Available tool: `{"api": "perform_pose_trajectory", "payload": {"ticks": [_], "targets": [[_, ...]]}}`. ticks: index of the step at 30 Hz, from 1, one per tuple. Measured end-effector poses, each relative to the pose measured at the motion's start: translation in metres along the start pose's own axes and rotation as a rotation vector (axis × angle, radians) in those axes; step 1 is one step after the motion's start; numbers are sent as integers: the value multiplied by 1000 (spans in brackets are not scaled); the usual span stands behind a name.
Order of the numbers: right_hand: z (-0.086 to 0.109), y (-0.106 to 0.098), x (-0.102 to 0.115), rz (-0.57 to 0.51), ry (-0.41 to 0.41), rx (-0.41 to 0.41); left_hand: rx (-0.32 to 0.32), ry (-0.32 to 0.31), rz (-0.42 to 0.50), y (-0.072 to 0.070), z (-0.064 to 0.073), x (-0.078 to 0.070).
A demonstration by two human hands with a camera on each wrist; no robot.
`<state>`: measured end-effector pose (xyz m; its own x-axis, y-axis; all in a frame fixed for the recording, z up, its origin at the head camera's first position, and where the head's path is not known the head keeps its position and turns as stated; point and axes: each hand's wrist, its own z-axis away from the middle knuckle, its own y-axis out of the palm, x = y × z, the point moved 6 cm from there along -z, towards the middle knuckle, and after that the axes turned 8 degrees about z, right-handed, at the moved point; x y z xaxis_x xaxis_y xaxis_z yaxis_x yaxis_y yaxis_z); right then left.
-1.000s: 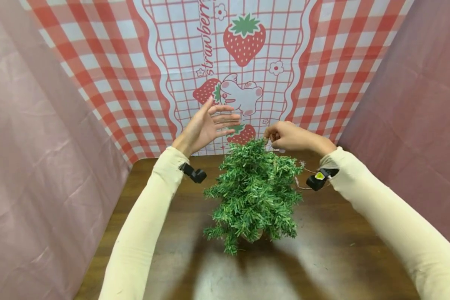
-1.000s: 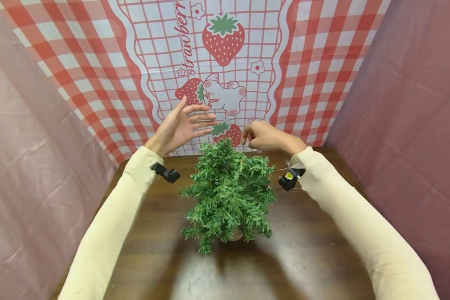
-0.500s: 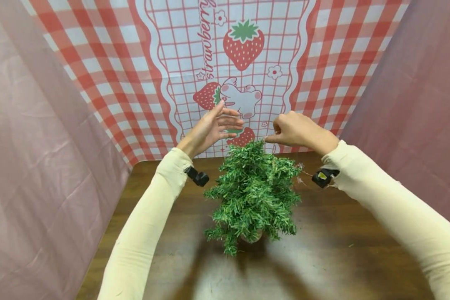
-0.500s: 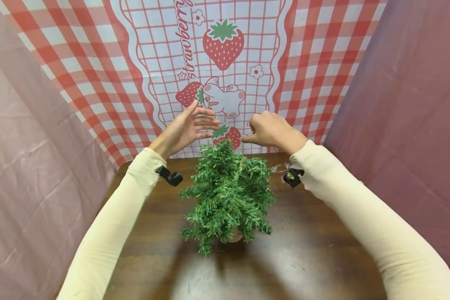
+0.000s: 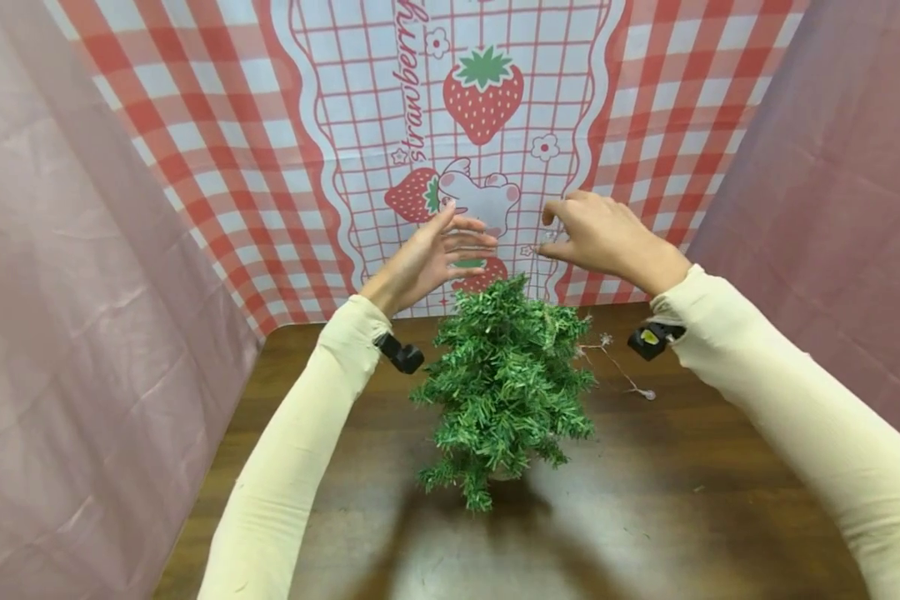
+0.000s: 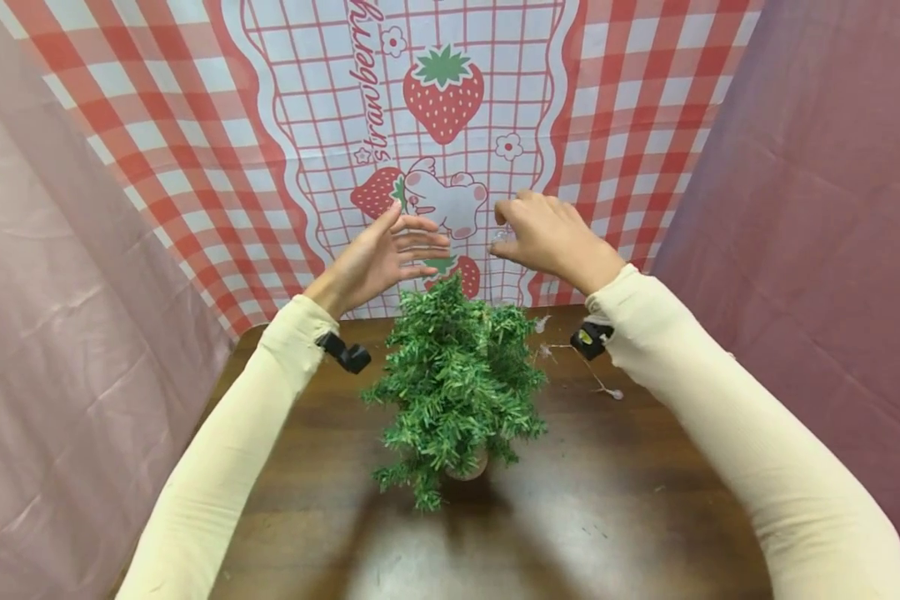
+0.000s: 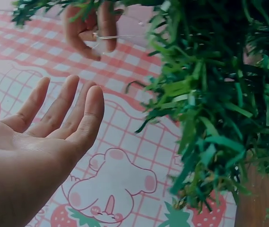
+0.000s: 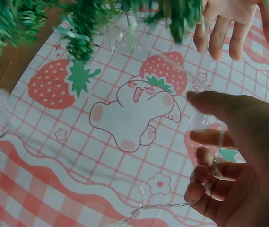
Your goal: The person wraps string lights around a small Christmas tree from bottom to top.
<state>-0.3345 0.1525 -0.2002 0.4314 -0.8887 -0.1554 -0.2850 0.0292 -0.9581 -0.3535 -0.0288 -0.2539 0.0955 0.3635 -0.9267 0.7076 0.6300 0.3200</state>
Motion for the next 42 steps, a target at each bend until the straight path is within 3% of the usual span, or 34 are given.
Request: {"api": "perform_pose_trajectory", "payload": {"ticks": [8,12,18,22,26,28,31,37,42], "targets": [[-12,5,7,-38,54,60,27,-108,23,7,-5,12],[-17,3,14,-11,56,57,55,-116,61,11,-8,11],[-16,-2,21,60,42,-3,29,-110,59,16,-13,12],[-13,-1,29,87,8,-58,-27,-136,-24,20,-17,15],[-12,1,35,90,-4,-86,-102,-168,-196,25,-18,14],[-11,3,37,70,-8,-81,-125,-146,-283,28,-16,9],[-10,7,35,6,-23,-59,-157,-59,-345,33,-11,-2],[0,23,23,-145,-76,11,-215,99,-315,29,1,-17],[8,36,7,-193,-72,26,-261,191,-312,11,11,-22]]}}
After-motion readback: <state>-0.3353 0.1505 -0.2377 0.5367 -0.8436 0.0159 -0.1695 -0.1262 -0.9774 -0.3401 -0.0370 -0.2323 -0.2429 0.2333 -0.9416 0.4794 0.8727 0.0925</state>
